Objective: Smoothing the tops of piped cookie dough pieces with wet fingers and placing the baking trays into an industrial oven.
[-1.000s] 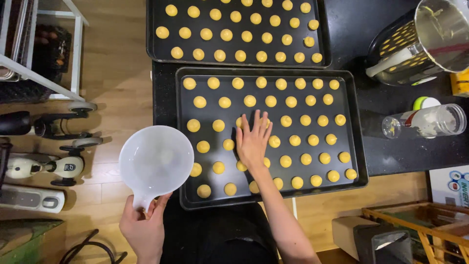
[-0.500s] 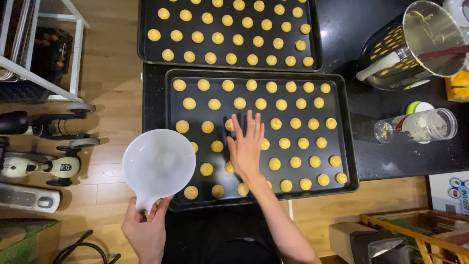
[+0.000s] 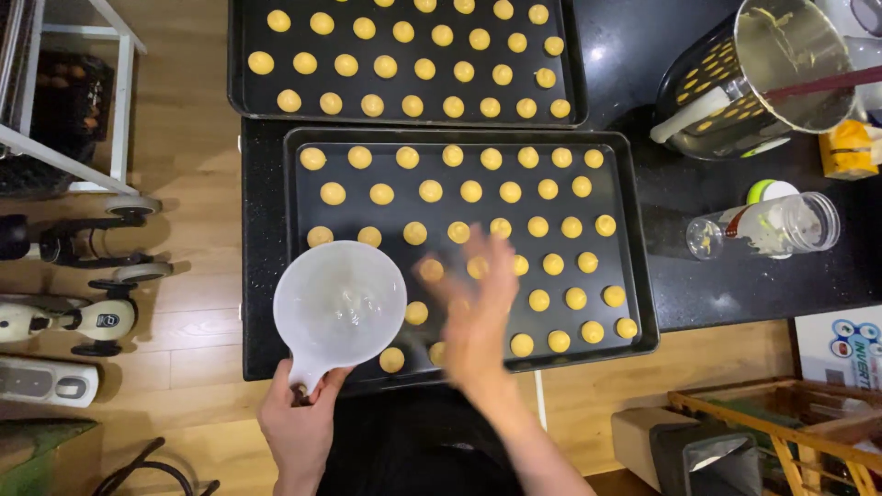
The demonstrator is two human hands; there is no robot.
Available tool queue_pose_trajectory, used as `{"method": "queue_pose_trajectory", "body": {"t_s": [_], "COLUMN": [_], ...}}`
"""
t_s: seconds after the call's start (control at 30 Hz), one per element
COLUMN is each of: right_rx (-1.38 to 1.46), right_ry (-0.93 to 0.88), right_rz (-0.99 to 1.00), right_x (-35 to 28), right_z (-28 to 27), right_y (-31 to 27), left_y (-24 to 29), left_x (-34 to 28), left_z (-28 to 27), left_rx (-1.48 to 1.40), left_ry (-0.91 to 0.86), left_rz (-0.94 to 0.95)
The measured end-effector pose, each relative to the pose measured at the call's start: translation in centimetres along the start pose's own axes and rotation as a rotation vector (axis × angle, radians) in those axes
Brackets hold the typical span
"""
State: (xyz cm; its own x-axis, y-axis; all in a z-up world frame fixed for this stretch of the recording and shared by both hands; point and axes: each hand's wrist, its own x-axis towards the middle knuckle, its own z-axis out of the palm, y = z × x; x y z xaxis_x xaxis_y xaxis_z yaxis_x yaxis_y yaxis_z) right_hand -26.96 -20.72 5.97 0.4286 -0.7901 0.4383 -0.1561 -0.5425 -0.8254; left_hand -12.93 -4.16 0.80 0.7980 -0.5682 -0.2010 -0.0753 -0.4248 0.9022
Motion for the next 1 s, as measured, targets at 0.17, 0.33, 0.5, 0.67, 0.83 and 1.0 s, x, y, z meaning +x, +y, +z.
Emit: {"method": "queue_pose_trajectory", "body": {"t_s": [0.17, 0.33, 0.5, 0.67, 0.83, 1.0], "right_rx": [-0.919, -0.975, -0.984, -1.011, -0.996, -0.982], "right_ry": [-0.066, -0.089, -0.070, -0.070, -0.045, -0.043], "right_rz": [0.238, 0.225, 0.276, 0.318, 0.337, 0.315], "right_x": [-1.7, -2.1, -2.7, -3.0, -3.4, -3.3], "right_z": [0.5, 2.2, 2.8, 3.2, 3.7, 3.6], "right_y": [13.4, 14.8, 15.5, 15.7, 14.8, 13.7], "left_y": [-1.2, 0.5, -0.1, -0.3, -0.3, -0.9], "left_x": [0.4, 1.0, 0.7, 0.9, 0.8, 1.0], "left_z": [-0.3, -1.7, -1.9, -1.7, -1.5, -1.5], "left_rx": [-0.137, -0.094, -0.100, -0.122, -0.086, -0.093], "left_ry": [0.054, 0.106, 0.135, 0.136, 0.121, 0.123], "left_rz": [0.031, 0.033, 0.002, 0.066, 0.007, 0.028]}}
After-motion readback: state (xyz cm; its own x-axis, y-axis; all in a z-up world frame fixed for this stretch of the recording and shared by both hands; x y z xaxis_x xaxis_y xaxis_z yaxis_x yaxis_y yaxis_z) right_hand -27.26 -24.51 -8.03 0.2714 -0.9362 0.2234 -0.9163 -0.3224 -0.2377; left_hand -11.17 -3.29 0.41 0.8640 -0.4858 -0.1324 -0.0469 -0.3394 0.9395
